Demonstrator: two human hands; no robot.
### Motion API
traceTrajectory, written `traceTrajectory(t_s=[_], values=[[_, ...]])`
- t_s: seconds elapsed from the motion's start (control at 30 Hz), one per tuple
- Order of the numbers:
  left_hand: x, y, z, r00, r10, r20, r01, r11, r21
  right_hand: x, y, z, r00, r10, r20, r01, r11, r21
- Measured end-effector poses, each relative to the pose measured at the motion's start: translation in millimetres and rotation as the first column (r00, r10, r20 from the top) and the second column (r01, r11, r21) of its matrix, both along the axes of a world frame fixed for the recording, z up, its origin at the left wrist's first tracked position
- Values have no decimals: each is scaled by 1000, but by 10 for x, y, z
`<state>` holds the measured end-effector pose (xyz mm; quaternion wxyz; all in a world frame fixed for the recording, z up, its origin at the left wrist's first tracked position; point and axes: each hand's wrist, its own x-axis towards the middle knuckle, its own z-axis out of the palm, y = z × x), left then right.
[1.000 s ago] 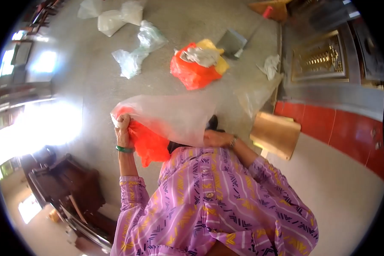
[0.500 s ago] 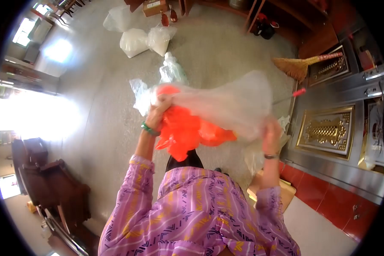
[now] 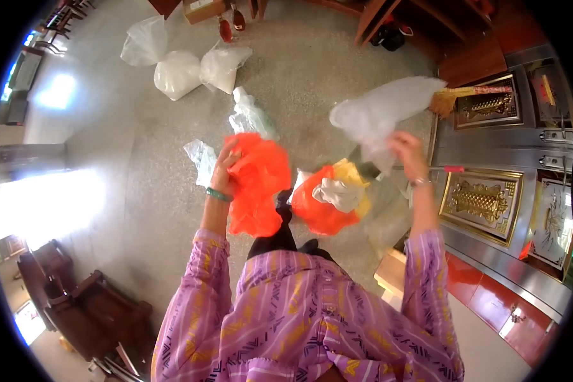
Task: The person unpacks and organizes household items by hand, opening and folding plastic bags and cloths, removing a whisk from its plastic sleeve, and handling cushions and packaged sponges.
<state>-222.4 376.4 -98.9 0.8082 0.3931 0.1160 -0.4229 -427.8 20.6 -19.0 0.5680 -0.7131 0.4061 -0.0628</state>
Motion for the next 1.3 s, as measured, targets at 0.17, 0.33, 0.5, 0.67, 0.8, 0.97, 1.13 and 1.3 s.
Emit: traceTrajectory(t_s=[0.17,0.33,0.5,0.67,0.8,0.97,1.13,1.3], values=[[236,-312,201,990,-116,84,139,912,-385,-95,-10,14,740,-475,477,211,837,505],[220,-824,346,957,-244,155,287,857,-427,-163,135,350,749,-470,467,286,865,413],[-46,-1404,207,960,-278,22,277,940,-201,-80,647,295,947,115,301,-117,993,-11],[-471,-1790,396,900,-334,281,369,926,-79,63,802,-32,964,190,187,-109,921,-375],[-187,-1765,590,929,-260,262,260,965,35,-84,451,457,897,22,441,132,940,-314],[212,-1524,898,925,-271,265,342,899,-275,-339,260,752,888,-48,458,90,994,-69],[434,-1638,881,-290,-672,682,337,595,729,-94,11,92,919,219,-329,-389,637,-665],[701,-1686,591,155,-506,849,271,848,456,-14,-81,391,978,193,79,-119,826,-551]])
